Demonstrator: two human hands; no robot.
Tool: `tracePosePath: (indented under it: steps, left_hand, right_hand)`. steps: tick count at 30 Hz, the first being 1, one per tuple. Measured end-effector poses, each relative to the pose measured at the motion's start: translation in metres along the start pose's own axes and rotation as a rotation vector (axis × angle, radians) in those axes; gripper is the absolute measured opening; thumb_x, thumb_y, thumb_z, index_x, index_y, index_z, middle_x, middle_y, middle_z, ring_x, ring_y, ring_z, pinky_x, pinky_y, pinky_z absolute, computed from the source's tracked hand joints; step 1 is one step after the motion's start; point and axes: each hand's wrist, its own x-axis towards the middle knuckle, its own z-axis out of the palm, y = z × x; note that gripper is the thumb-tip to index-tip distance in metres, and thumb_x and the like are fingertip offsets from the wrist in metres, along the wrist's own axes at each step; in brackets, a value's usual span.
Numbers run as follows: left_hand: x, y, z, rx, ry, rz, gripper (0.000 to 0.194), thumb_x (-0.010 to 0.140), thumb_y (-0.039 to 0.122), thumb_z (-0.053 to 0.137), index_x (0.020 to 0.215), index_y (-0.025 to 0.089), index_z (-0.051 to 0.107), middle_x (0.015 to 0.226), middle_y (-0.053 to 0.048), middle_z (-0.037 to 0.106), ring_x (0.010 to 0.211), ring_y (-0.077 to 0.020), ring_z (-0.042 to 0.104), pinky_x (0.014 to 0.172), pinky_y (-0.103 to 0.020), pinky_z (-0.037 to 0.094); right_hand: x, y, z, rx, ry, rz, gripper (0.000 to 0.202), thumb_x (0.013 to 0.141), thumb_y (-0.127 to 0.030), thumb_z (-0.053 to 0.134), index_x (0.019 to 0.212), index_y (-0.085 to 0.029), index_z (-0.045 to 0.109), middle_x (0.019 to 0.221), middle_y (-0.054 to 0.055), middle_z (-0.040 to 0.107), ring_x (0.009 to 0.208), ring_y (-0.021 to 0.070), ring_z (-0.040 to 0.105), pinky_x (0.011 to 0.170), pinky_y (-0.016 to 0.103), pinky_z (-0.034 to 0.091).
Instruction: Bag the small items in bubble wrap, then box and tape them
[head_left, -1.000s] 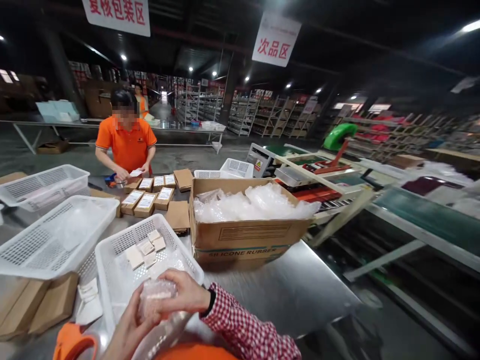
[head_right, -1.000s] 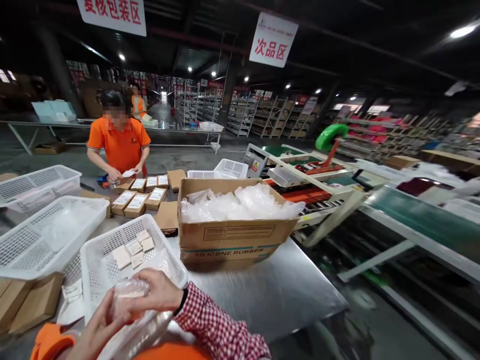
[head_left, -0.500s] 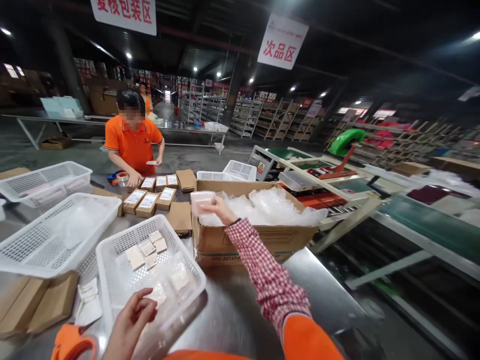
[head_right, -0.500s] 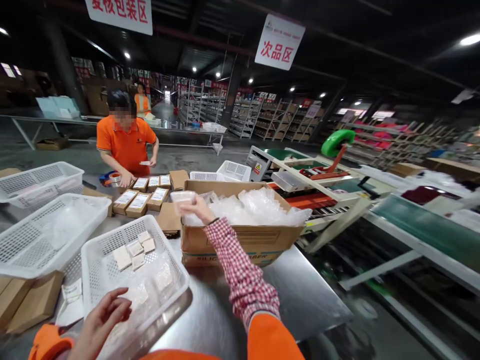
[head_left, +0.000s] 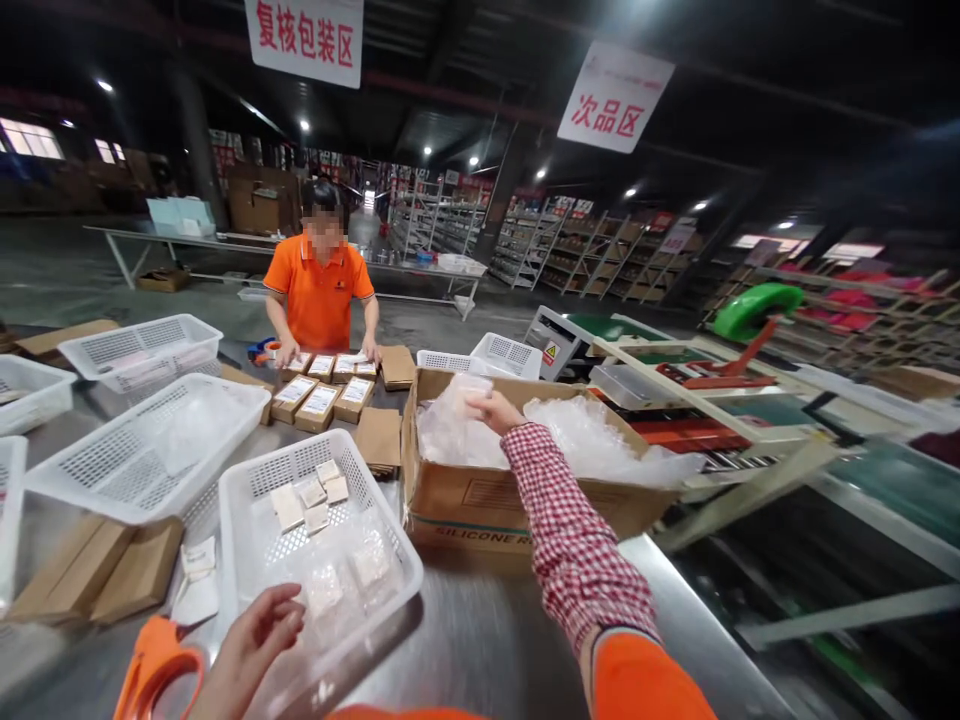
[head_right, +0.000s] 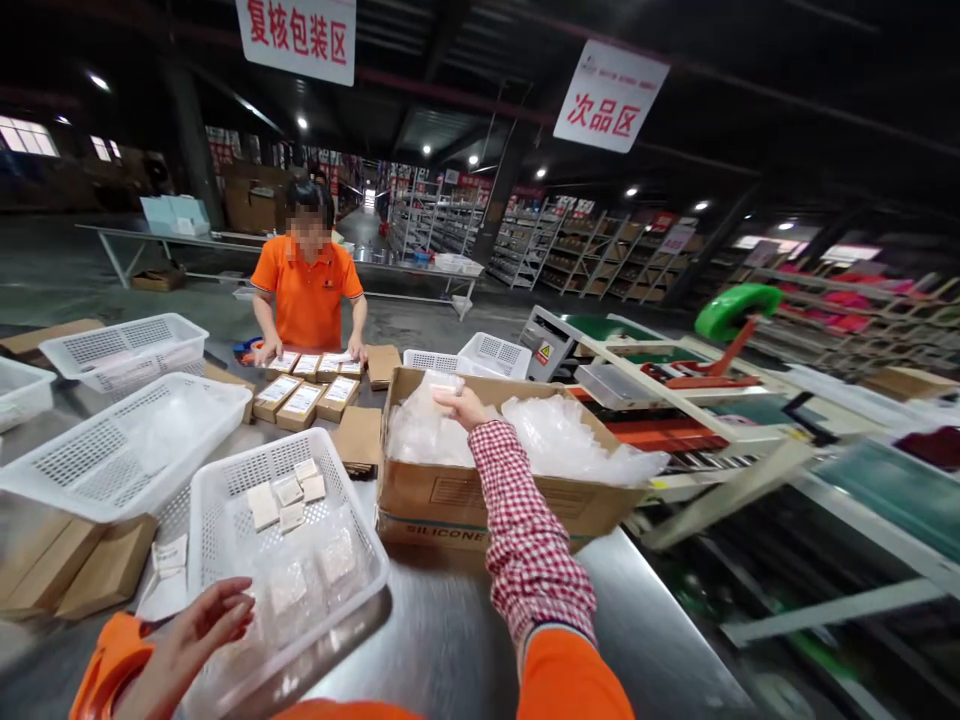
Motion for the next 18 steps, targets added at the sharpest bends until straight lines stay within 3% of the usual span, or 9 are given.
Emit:
tracePosePath:
  steps: [4, 8, 11, 14, 18]
  left_hand:
    - [0.006, 0.013, -0.009, 0.031, 0.038, 0.018, 0.049, 0.067, 0.052, 0.071, 0.102, 0.018, 0.062, 0.089, -0.007, 0.069, 0.089, -0.0243, 0.064, 0.078, -0.036, 0.053]
    - [0.011, 0.044, 0.003, 0.062, 0.058, 0.106, 0.047, 0.068, 0.048, 0.070, 0.103, 0.017, 0.062, 0.099, -0.010, 0.068, 0.099, -0.0272, 0.062, 0.085, -0.039, 0.051]
    - [0.012, 0.071, 0.020, 0.056, 0.078, 0.201, 0.045, 0.070, 0.045, 0.070, 0.106, 0.018, 0.062, 0.114, -0.012, 0.064, 0.110, -0.0278, 0.057, 0.094, -0.041, 0.046]
    - [0.011, 0.087, 0.035, -0.070, 0.067, 0.263, 0.043, 0.075, 0.044, 0.066, 0.111, 0.020, 0.061, 0.123, -0.011, 0.060, 0.118, -0.0266, 0.052, 0.099, -0.041, 0.042]
    - [0.008, 0.083, 0.045, -0.270, -0.123, 0.204, 0.048, 0.069, 0.041, 0.073, 0.111, 0.020, 0.064, 0.119, -0.010, 0.063, 0.106, -0.0242, 0.058, 0.090, -0.036, 0.047]
  right_hand:
    - [-0.012, -0.022, -0.017, 0.142, 0.040, -0.036, 0.029, 0.061, -0.034, 0.068, 0.081, -0.014, 0.063, 0.088, 0.010, 0.069, 0.081, 0.0213, 0.065, 0.074, 0.039, 0.053]
    - [-0.042, -0.043, -0.004, 0.346, 0.062, -0.160, 0.022, 0.061, -0.037, 0.065, 0.076, -0.022, 0.058, 0.092, 0.005, 0.067, 0.095, 0.0244, 0.062, 0.078, 0.043, 0.052]
    - [-0.072, -0.039, 0.029, 0.475, 0.080, -0.176, 0.029, 0.064, -0.046, 0.061, 0.084, -0.024, 0.059, 0.102, 0.006, 0.065, 0.105, 0.0286, 0.057, 0.080, 0.049, 0.050]
    - [-0.102, -0.012, 0.073, 0.564, 0.039, -0.091, 0.044, 0.067, -0.057, 0.055, 0.098, -0.026, 0.060, 0.104, 0.010, 0.064, 0.106, 0.0307, 0.056, 0.083, 0.052, 0.047]
    - [-0.134, 0.034, 0.130, 0.521, -0.047, -0.019, 0.072, 0.067, -0.077, 0.033, 0.104, -0.021, 0.060, 0.097, 0.018, 0.064, 0.100, 0.0339, 0.058, 0.083, 0.052, 0.045]
